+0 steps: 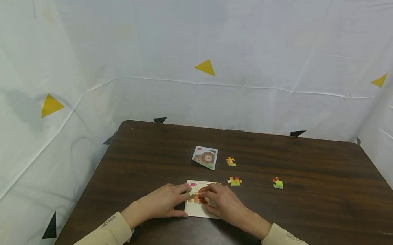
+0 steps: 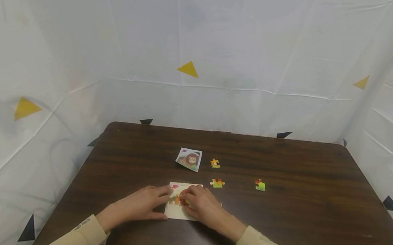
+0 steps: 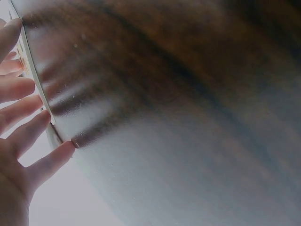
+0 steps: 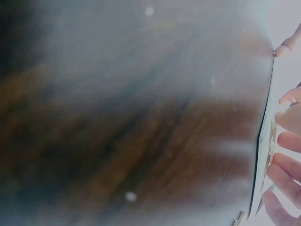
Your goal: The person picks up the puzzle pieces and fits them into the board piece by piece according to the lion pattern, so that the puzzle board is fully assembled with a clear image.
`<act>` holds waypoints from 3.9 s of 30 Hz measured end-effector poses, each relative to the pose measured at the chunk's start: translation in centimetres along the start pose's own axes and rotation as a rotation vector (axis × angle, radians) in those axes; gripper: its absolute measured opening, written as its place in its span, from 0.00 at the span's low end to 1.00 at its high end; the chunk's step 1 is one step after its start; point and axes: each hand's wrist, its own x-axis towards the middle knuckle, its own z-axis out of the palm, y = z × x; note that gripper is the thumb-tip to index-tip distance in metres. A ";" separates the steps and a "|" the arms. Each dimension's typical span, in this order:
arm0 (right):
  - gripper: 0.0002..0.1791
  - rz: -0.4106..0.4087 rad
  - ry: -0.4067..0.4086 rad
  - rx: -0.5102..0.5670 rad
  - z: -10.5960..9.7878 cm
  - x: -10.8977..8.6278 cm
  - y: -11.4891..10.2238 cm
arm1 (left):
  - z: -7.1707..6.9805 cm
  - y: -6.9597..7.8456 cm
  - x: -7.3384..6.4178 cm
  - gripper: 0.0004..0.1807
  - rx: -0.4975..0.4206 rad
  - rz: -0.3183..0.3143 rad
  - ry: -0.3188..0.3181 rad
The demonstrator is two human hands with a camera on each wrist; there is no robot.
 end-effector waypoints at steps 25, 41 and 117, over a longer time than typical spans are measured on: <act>0.07 0.060 -0.040 -0.029 0.2 0.4 -0.9 | -0.1 0.1 0.1 0.29 -0.023 -0.019 -0.019; 0.09 0.137 -0.058 -0.019 -0.1 0.7 -0.5 | -0.1 0.1 0.0 0.29 -0.012 -0.005 0.009; 0.22 0.288 0.091 -0.131 -7.0 -5.6 10.9 | -0.1 0.3 0.1 0.32 -0.059 -0.070 -0.072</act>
